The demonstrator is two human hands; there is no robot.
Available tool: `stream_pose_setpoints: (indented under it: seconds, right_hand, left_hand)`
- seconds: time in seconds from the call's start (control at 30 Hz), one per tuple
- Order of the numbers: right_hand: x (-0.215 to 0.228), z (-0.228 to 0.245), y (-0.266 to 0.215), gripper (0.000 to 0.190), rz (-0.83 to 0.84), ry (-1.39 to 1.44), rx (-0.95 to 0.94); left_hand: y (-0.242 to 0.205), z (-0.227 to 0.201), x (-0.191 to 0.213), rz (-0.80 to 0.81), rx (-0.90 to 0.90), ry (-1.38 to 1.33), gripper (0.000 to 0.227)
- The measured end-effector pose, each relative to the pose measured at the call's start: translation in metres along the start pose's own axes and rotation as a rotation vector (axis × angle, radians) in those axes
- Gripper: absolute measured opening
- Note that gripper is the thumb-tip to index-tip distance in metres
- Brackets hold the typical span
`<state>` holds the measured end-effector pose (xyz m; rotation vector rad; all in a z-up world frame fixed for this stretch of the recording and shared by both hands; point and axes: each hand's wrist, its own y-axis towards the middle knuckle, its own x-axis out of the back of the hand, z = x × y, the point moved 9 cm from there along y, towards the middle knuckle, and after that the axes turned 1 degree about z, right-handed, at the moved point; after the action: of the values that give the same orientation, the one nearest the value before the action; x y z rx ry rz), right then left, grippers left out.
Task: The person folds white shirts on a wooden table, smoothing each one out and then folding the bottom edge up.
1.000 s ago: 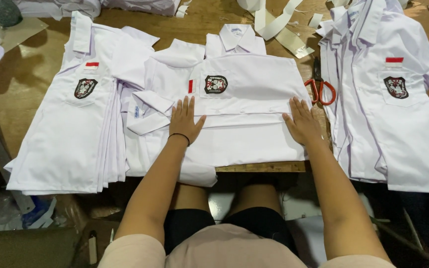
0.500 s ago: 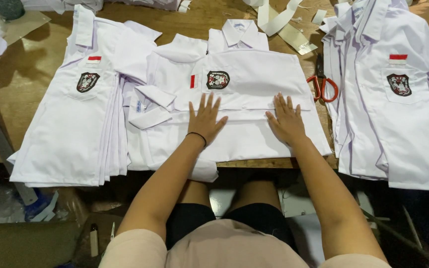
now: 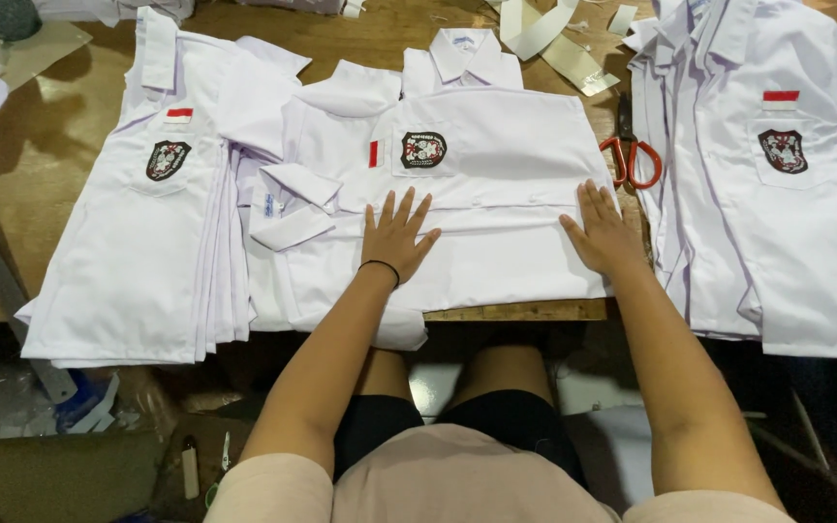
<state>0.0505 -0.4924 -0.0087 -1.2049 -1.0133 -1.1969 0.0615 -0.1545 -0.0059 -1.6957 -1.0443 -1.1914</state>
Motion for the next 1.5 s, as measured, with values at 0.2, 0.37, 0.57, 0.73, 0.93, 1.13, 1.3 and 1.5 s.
stream_pose_setpoints:
  seconds: [0.2, 0.37, 0.57, 0.73, 0.93, 1.13, 1.3, 1.5]
  right_hand:
    - [0.026, 0.032, -0.011, 0.083, -0.115, 0.016, -0.055]
    - [0.036, 0.152, -0.028, 0.085, -0.065, 0.141, 0.190]
    - [0.000, 0.160, -0.008, 0.082, 0.004, 0.073, 0.241]
    - [0.000, 0.147, -0.011, 0.076, 0.027, 0.050, 0.210]
    - [0.001, 0.127, -0.015, 0.074, 0.019, 0.069, 0.192]
    - [0.006, 0.121, -0.021, 0.077, -0.024, 0.133, 0.179]
    - [0.011, 0.116, -0.027, 0.081, -0.061, 0.171, 0.116]
    - [0.005, 0.086, -0.028, 0.079, -0.033, 0.168, 0.051]
  left_hand:
    - [-0.008, -0.006, 0.009, -0.009, 0.013, -0.017, 0.070]
    - [-0.007, -0.005, 0.007, -0.010, 0.008, -0.013, 0.070]
    - [-0.008, -0.004, 0.012, -0.020, 0.012, -0.030, 0.069]
    - [-0.009, -0.003, 0.013, -0.022, 0.012, -0.051, 0.068]
    - [-0.007, 0.000, 0.007, -0.030, 0.011, -0.044, 0.068]
    - [-0.008, -0.008, 0.008, -0.041, 0.029, -0.017, 0.065]
    - [-0.007, -0.060, 0.013, -0.012, -0.093, -0.034, 0.062]
    - [0.004, -0.062, -0.013, 0.040, -0.103, -0.042, 0.078]
